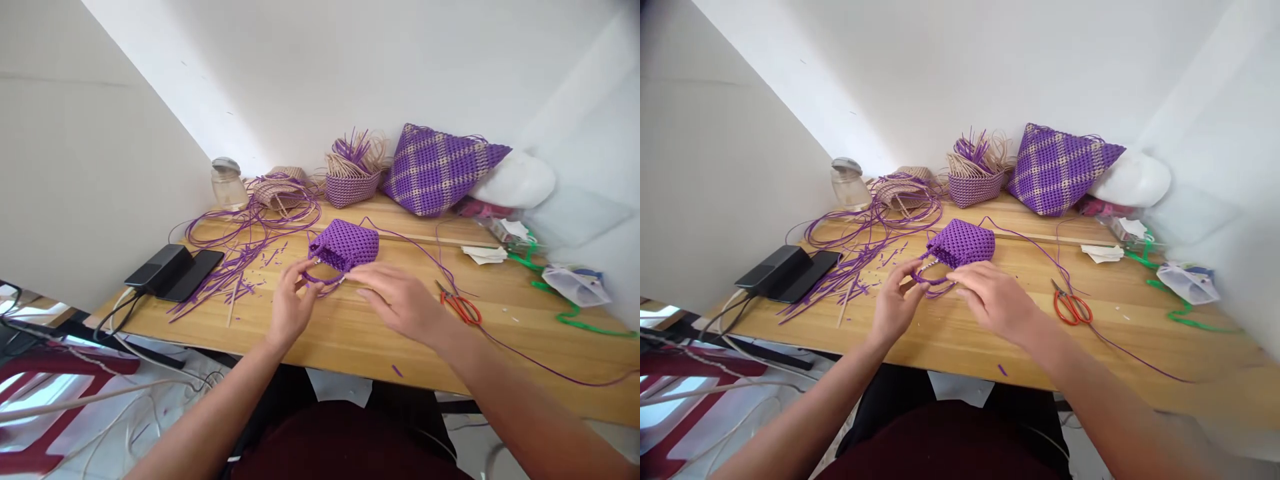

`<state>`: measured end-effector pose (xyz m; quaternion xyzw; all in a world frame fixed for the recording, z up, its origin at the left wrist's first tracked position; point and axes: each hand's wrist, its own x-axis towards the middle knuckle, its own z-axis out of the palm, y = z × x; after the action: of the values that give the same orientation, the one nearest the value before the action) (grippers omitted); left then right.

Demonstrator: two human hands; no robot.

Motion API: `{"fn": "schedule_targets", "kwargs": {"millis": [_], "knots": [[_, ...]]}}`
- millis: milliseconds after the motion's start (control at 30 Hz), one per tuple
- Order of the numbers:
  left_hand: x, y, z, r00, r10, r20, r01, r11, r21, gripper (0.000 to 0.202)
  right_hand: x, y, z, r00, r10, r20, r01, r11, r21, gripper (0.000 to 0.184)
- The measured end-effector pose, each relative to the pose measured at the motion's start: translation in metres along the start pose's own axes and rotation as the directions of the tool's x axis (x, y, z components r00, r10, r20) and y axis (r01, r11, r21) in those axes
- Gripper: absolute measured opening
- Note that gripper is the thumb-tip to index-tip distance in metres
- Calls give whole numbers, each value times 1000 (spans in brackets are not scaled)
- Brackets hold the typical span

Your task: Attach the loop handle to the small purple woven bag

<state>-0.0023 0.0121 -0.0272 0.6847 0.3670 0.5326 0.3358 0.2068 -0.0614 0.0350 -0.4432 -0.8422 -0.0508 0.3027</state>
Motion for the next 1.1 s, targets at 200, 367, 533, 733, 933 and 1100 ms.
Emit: {"fn": "schedule_targets", "kwargs": {"millis": [200,367,533,733,933,1100], "knots": [[23,2,7,816,-578,23,475,645,-598,40,15,32,63,984,-11,181,56,968,-244,21],[37,0,2,601,-694,397,687,195,-700,24,13,37,74,998,-19,68,32,979,-201,20],[45,7,11,691,-607,391,501,14,-865,26,10,32,68,1000,21,-4,-21,998,-51,14],[34,4,23,712,-593,375,527,98,-844,23,11,24,70,991,131,11,-130,991,-35,13],[37,7,32,712,-588,385,485,15,-875,35,16,16,82,962,245,-120,-244,969,28,20],[38,10,35,728,-552,407,527,71,-847,32,14,12,85,988,148,-40,-147,989,36,21]]}}
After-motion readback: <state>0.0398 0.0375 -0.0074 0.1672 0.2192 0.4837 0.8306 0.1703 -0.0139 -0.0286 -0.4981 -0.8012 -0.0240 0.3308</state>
